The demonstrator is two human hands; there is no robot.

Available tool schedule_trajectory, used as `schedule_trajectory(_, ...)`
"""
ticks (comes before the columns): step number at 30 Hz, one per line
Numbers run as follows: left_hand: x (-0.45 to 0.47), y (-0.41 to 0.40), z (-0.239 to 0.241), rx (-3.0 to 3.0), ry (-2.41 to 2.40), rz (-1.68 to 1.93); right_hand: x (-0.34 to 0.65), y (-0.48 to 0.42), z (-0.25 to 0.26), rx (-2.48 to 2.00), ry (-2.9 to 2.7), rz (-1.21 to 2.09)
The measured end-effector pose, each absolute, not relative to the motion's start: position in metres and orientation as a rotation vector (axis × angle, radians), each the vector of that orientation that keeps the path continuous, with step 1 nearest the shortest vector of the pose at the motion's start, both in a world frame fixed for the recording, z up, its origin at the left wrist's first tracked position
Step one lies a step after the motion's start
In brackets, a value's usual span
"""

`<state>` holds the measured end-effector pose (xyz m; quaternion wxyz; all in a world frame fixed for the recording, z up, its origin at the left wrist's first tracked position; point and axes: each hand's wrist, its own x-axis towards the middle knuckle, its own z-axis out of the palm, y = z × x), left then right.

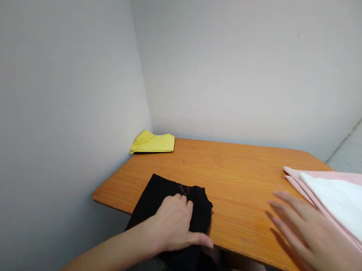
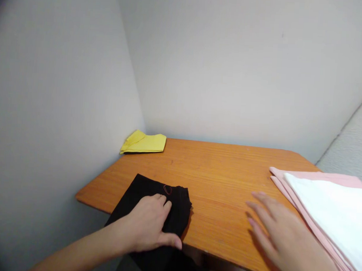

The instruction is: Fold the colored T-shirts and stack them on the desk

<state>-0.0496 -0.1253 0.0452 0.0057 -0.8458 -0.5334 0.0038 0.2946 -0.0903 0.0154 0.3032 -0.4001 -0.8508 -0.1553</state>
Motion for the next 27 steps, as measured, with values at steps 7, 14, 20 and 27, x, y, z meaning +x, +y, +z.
schedule_trajectory(7, -0.045, -0.150, 0.037, -2.701, -1.989, -0.032, 0.173, -0.147, -0.022, -1.065, -2.399, 0.156)
schedule_trajectory(14, -0.085, -0.163, 0.020, -2.820, -2.235, -1.181, 0.130, -0.145, -0.012, -1.238, -2.220, 0.504)
schedule_trajectory(20, -0.081, -0.194, 0.007, -2.530, -2.098, -1.219, 0.112, -0.138, -0.016, -1.198, -2.162, 0.596)
schedule_trajectory(27, -0.099, -0.222, 0.032, -2.289, -2.296, -1.210, 0.135, -0.145, -0.001, -1.045, -2.060, 0.642)
